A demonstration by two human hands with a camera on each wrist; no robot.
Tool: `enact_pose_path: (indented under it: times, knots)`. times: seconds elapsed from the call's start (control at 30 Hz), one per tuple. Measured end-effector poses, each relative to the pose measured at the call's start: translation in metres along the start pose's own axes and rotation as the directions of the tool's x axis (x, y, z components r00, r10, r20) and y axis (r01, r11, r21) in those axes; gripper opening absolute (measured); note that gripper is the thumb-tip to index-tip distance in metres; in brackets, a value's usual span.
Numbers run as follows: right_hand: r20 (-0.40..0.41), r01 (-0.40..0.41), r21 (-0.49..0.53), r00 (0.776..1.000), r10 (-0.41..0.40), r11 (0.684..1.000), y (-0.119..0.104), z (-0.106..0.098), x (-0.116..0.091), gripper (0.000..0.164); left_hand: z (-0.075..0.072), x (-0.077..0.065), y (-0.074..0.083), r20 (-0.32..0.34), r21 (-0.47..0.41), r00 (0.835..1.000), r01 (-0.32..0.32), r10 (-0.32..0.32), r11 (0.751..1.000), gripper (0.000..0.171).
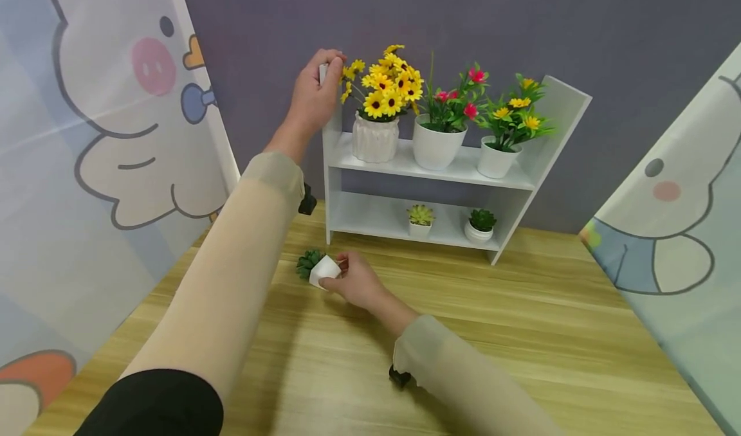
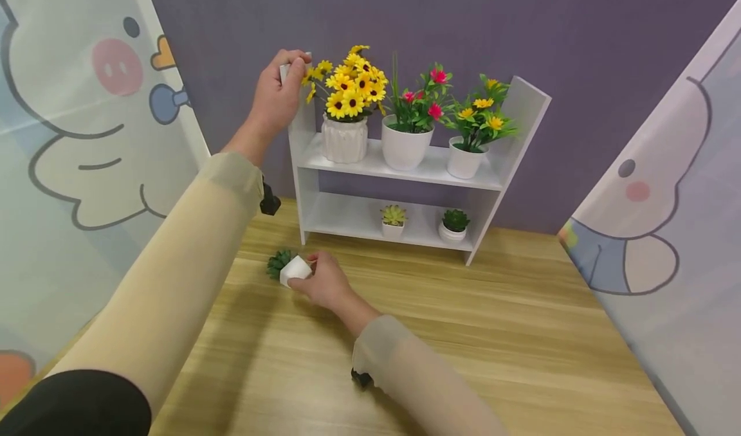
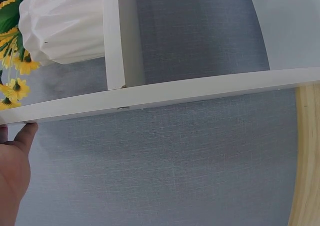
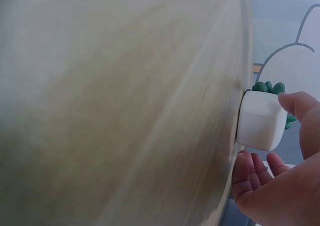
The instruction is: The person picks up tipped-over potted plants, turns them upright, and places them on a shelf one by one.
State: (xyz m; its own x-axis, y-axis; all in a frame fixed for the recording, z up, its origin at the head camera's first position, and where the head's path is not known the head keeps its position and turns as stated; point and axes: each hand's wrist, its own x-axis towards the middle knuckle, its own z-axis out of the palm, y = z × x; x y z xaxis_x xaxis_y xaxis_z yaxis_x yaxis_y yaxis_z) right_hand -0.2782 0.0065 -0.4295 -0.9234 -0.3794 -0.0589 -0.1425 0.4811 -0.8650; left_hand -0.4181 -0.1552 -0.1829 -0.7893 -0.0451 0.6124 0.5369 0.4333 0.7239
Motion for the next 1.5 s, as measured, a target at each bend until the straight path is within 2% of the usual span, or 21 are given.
enact_pose_path:
  times: [0.17, 0.27, 0.77, 1.07, 1.3, 1.5]
  knots:
    - [-0.031, 0.052, -0.154, 0.998, -0.057, 0.987, -0.006, 0.001, 0.003, 0.063, -0.003, 0.000, 0.001, -0.011, 0.008, 1.000, 0.006, -0.006, 1.000, 0.044]
    - [-0.032, 0.053, -0.224, 0.998, -0.062, 0.973, -0.008, 0.002, 0.003, 0.063, -0.005, -0.001, 0.001, -0.015, 0.009, 1.000, 0.009, -0.008, 1.000, 0.044]
    - [-0.014, 0.094, -0.315, 0.995, -0.104, 0.944, -0.012, 0.005, 0.005, 0.060, -0.005, -0.006, 0.000, -0.003, 0.030, 1.000, 0.004, -0.004, 1.000, 0.046]
    - [-0.001, 0.180, -0.453, 0.979, -0.203, 0.873, -0.013, -0.001, 0.002, 0.050, -0.003, -0.004, 0.001, -0.007, 0.032, 1.000, -0.016, 0.016, 0.999, 0.046]
    - [-0.006, 0.180, -0.398, 0.980, -0.198, 0.899, -0.008, -0.005, -0.002, 0.047, -0.002, -0.004, 0.003, -0.006, 0.035, 1.000, -0.009, 0.009, 0.999, 0.046]
    - [-0.005, 0.154, -0.364, 0.986, -0.167, 0.919, -0.006, -0.009, -0.007, 0.052, -0.001, -0.004, 0.003, 0.000, 0.034, 1.000, -0.005, 0.005, 0.999, 0.046]
